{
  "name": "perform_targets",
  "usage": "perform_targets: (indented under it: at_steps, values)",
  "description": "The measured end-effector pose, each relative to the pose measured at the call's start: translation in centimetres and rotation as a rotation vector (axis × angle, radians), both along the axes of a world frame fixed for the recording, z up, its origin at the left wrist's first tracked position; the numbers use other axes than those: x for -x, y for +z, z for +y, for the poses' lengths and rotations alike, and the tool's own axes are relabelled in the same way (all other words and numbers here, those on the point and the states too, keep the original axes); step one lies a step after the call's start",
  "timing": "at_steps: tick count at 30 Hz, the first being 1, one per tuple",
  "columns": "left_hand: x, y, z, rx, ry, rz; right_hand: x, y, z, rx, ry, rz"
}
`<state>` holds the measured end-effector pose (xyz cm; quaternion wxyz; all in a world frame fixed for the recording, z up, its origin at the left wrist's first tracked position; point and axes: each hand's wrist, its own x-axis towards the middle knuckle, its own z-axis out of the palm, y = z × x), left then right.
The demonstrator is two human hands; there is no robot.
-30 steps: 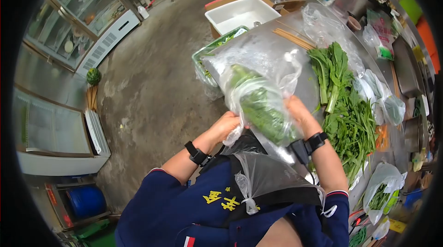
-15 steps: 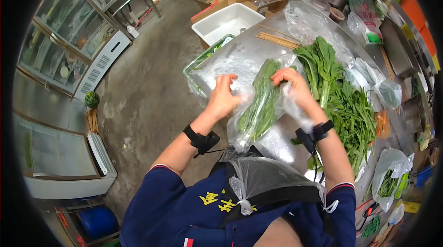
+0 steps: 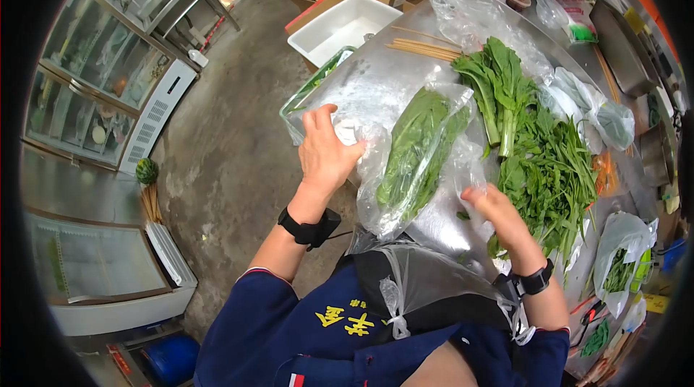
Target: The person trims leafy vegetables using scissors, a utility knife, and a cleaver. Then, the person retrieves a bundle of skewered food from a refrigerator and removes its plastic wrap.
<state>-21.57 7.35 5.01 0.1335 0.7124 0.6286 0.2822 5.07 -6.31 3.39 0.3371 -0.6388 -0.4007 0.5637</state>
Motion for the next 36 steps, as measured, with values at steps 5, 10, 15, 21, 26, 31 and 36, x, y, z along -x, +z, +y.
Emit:
perform_targets:
  at_steps: [5,10,15,21,26,31,36]
  values:
    - [0.2,-0.6,0.8,0.649,-0.168,-0.582,0.9,1.8,1.0,-0.230,0.059,0.033]
    - [-0.7,-0.9,0.1,0.506,-0.680,-0.881,2.8,4.1,4.1,-0.431,0.188,0.378]
    - [-2.6,-1.8,0.8,0.606,-0.453,-0.921,4.3,4.1,6.2,-0.437,0.367,0.105]
    - [-2.9,-5.8,3.1,0.621,-0.418,-0.506,4.9,5.1,6.7,-0.462,0.543,-0.259]
    - [0.1,1.1,1.5,-0.194,-0.382,-0.250,2.5,2.4,8.2,-0.357,0.476,-0.338]
    - [-0.5,1.4,-0.1,-0.446,-0.466,-0.192,3.4,6.5,7.3,-0.373,0.649,-0.015]
    - [-1.5,2.2,-1.0,0.182,-0.427,-0.431,4.1,3.6,8.9,-0.329,0.391,0.113]
